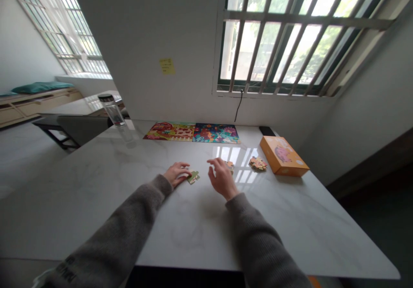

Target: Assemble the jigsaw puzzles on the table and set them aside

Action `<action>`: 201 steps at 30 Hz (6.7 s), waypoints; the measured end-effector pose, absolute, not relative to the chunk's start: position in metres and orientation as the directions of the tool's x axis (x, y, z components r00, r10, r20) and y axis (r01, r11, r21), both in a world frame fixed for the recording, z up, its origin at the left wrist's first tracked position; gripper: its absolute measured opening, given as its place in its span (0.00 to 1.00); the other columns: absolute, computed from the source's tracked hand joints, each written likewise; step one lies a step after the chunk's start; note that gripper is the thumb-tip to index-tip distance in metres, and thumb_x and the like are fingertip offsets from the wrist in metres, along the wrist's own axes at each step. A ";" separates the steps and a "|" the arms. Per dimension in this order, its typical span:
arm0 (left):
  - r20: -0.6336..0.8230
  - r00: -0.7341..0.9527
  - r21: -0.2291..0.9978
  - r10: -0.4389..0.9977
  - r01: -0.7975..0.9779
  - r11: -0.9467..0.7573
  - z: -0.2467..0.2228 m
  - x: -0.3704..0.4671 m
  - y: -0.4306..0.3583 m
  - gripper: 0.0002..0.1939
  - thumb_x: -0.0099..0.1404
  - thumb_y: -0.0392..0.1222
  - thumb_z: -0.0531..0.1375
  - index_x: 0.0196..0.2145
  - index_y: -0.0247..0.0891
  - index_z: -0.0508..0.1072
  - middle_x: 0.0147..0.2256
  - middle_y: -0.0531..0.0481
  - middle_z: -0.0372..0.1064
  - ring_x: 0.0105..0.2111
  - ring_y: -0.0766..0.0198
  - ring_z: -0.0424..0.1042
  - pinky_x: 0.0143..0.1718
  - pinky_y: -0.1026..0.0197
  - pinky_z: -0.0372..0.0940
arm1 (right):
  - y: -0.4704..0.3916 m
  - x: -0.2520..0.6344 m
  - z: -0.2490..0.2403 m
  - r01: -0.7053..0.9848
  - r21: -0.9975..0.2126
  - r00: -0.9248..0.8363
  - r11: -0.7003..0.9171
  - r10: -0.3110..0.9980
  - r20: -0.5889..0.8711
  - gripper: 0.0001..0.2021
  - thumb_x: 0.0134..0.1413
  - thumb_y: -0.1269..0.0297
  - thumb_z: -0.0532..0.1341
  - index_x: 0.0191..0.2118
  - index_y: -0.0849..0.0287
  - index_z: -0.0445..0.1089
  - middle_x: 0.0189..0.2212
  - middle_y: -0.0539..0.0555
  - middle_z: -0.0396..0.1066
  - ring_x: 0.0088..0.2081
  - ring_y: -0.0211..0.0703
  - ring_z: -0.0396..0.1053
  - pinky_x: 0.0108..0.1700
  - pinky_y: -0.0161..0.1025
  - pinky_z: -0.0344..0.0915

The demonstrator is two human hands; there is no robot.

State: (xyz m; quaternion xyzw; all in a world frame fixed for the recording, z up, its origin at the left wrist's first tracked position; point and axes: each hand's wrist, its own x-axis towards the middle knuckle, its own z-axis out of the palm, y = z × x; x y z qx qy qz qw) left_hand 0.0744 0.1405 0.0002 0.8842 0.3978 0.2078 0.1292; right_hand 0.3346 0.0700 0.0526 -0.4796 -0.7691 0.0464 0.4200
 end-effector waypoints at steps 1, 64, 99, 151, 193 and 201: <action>0.274 0.579 0.382 0.768 0.667 -0.640 0.001 0.076 0.140 0.14 0.64 0.34 0.60 0.45 0.46 0.78 0.52 0.47 0.69 0.51 0.53 0.66 0.54 0.50 0.62 | 0.065 0.324 0.050 0.699 -0.442 -0.290 0.562 0.788 0.544 0.15 0.63 0.71 0.53 0.52 0.56 0.68 0.47 0.58 0.67 0.45 0.46 0.68 0.49 0.42 0.66; 0.261 0.554 0.384 0.791 0.692 -0.612 0.008 0.081 0.132 0.15 0.66 0.46 0.61 0.50 0.45 0.74 0.56 0.50 0.71 0.53 0.51 0.64 0.56 0.47 0.59 | 0.082 0.407 0.067 0.249 -0.953 0.199 0.173 0.954 0.225 0.18 0.50 0.47 0.64 0.35 0.56 0.62 0.25 0.47 0.66 0.26 0.38 0.62 0.29 0.36 0.59; 0.217 0.571 0.393 0.791 0.691 -0.607 0.003 0.079 0.139 0.21 0.63 0.30 0.56 0.51 0.46 0.76 0.57 0.52 0.71 0.54 0.54 0.65 0.58 0.48 0.60 | 0.046 0.309 0.034 0.825 -0.446 -0.327 0.348 0.937 0.124 0.18 0.54 0.57 0.68 0.49 0.56 0.69 0.33 0.51 0.70 0.39 0.45 0.63 0.42 0.39 0.53; 0.296 0.589 0.463 0.752 0.600 -0.652 0.005 0.068 0.142 0.18 0.65 0.38 0.56 0.52 0.41 0.74 0.59 0.45 0.67 0.57 0.53 0.65 0.62 0.47 0.59 | 0.044 0.299 0.035 0.782 -0.378 -0.430 0.496 0.868 0.249 0.24 0.64 0.59 0.59 0.63 0.54 0.61 0.55 0.58 0.68 0.52 0.53 0.63 0.55 0.49 0.62; 0.247 0.661 0.405 0.709 0.595 -0.695 0.002 0.077 0.129 0.34 0.53 0.57 0.70 0.55 0.41 0.71 0.62 0.39 0.61 0.61 0.45 0.61 0.64 0.44 0.56 | 0.073 0.406 0.046 0.929 -0.341 0.022 0.146 0.896 0.444 0.25 0.58 0.52 0.62 0.57 0.61 0.68 0.42 0.62 0.67 0.47 0.57 0.65 0.52 0.51 0.63; 0.251 0.662 0.400 0.706 0.593 -0.698 0.003 0.076 0.128 0.35 0.54 0.59 0.69 0.55 0.40 0.71 0.61 0.39 0.62 0.61 0.45 0.61 0.64 0.45 0.56 | 0.074 0.409 0.039 0.919 -0.350 -0.044 0.180 0.930 0.364 0.23 0.57 0.56 0.64 0.57 0.58 0.68 0.41 0.61 0.68 0.44 0.55 0.66 0.48 0.49 0.65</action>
